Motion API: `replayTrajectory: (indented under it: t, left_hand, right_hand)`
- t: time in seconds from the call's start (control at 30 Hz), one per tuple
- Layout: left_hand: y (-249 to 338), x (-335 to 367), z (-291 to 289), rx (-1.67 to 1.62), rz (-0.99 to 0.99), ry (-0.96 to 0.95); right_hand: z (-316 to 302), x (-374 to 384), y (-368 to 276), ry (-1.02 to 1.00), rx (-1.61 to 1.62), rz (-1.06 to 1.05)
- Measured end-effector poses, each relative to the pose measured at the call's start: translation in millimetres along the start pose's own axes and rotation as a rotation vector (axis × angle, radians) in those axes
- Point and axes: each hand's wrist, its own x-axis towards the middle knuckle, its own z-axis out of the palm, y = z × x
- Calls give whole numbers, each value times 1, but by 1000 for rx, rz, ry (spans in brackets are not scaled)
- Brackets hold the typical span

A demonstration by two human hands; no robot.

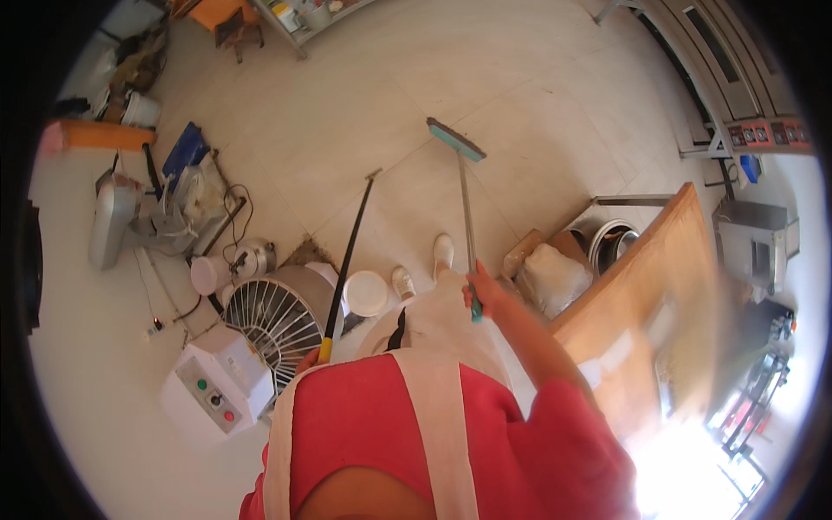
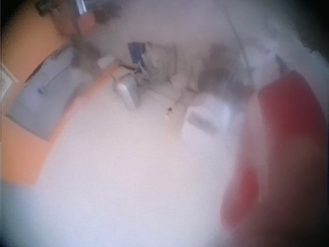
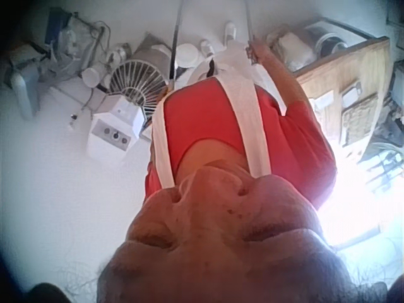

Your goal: The person sweeps the bakery kitchen floor using a broom, pushing debris along the floor tiles and collected it with a dustpan.

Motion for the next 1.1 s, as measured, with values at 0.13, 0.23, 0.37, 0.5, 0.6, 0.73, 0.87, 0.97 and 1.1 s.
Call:
replayTrajectory:
  t: [0.13,0.23,0.37,0.5,0.6,0.73,0.87,0.97,1.1]
  left_hand:
    - [28,-8,19,-40,-51,106]
    - [47,-8,30,-123,14,100]
    - [65,-11,47,-227,20,142]
    - [73,-15,60,-216,-18,242]
    - [74,-14,67,-277,-8,230]
    - [68,-14,74,-432,-33,265]
    - [61,-19,79,-493,-21,268]
    - [56,-24,81,-515,-79,338]
    - [58,-17,77,-599,-50,341]
  right_hand:
    - [-9,-57,6,-293,125,360]
    - [-1,-45,-4,-409,301,561]
    - [48,26,-24,-465,316,671]
    - [77,86,-83,-558,445,721]
    - [48,91,-143,-604,684,590]
    - [20,85,-193,-406,408,326]
    - [53,83,-194,-244,-84,-37]
    - [77,64,-177,-145,-338,-104]
    - [91,32,-138,-196,-306,248]
